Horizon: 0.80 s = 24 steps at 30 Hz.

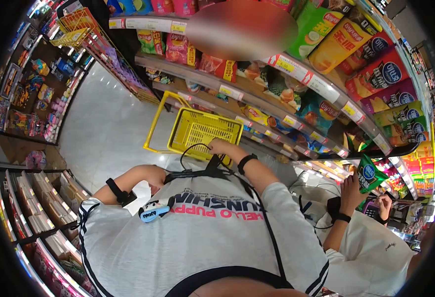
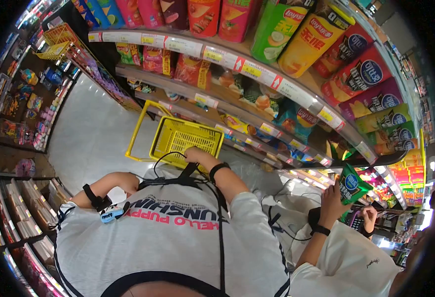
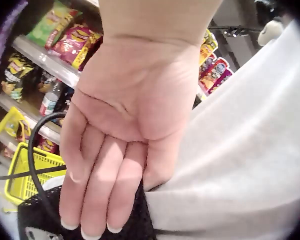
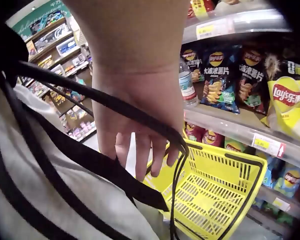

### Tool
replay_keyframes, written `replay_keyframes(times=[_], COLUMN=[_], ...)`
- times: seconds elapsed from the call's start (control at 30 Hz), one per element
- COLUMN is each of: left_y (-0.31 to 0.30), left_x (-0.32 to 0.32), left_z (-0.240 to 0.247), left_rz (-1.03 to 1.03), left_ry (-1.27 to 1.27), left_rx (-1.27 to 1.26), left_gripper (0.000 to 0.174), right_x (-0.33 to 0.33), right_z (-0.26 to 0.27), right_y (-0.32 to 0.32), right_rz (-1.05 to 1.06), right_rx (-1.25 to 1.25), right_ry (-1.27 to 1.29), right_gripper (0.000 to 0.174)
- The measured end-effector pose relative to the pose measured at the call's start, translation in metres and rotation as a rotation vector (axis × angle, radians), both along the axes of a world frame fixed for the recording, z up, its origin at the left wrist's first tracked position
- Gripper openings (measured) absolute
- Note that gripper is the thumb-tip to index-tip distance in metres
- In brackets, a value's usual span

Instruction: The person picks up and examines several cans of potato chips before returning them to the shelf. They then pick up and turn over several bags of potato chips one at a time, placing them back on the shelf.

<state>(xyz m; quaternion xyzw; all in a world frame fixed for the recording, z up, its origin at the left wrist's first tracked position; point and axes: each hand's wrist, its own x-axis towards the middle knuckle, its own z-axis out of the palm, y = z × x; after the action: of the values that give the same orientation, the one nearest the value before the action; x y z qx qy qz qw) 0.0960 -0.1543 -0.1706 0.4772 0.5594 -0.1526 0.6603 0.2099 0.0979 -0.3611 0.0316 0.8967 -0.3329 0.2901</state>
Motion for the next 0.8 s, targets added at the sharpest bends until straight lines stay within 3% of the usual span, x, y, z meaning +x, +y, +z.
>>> replay_keyframes(times=[0.13, 0.23, 0.27, 0.33, 0.37, 0.4, 0.43, 0.47, 0.5, 0.6, 0.63, 0.7, 0.73, 0.8], left_y=[-0.003, 0.007, 0.013, 0.029, 0.044, 0.067, 0.094, 0.118, 0.141, 0.207, 0.23, 0.255, 0.263, 0.282], left_x=[-0.019, -0.048, -0.066, -0.108, -0.13, -0.14, -0.153, -0.155, -0.157, -0.171, -0.177, -0.162, -0.166, -0.171], left_z=[-0.015, 0.001, 0.009, 0.009, 0.004, 0.015, 0.029, 0.042, 0.045, 0.011, -0.012, -0.012, -0.019, -0.034], left_rz=[0.053, 0.054, 0.059, 0.293, 0.53, 0.622, 0.583, 0.69, 0.756, 0.83, 0.885, 0.896, 0.922, 0.975], left_ry=[0.041, -0.014, -0.06, -0.071, -0.162, -0.066, 0.054, -0.066, -0.087, -0.215, -0.245, -0.175, -0.142, -0.078], left_rx=[-0.033, 0.055, 0.096, 0.488, 0.536, 0.674, 0.734, 0.766, 0.832, 1.146, 1.119, 1.162, 1.129, 1.076], left_gripper=[0.044, 0.035, 0.032, 0.025, 0.024, 0.026, 0.028, 0.03, 0.031, 0.044, 0.053, 0.063, 0.068, 0.078], right_x=[0.007, 0.008, 0.007, -0.005, -0.011, -0.019, -0.029, -0.04, -0.046, -0.076, -0.088, -0.097, -0.105, -0.114], right_z=[-0.011, -0.003, 0.003, 0.009, 0.029, 0.049, 0.037, 0.052, 0.092, 0.119, 0.126, 0.129, 0.122, 0.109], right_y=[0.014, 0.017, 0.02, 0.033, 0.04, 0.05, 0.07, 0.083, 0.087, 0.122, 0.132, 0.139, 0.151, 0.158], right_rz=[-0.365, -0.489, -0.52, -0.539, -0.584, -0.631, -0.576, -0.679, -0.834, -1.149, -1.147, -1.153, -1.141, -1.256], right_rx=[-0.225, -0.459, -0.36, -0.186, -0.138, -0.09, -0.087, -0.249, -0.211, -0.177, -0.125, -0.022, -0.064, -0.205], right_ry=[0.314, 0.339, 0.311, 0.27, 0.286, 0.302, 0.612, 0.656, 0.682, 0.794, 0.848, 0.909, 0.695, 0.582], right_gripper=[0.028, 0.033, 0.035, 0.036, 0.035, 0.035, 0.033, 0.03, 0.024, 0.034, 0.036, 0.039, 0.042, 0.045])
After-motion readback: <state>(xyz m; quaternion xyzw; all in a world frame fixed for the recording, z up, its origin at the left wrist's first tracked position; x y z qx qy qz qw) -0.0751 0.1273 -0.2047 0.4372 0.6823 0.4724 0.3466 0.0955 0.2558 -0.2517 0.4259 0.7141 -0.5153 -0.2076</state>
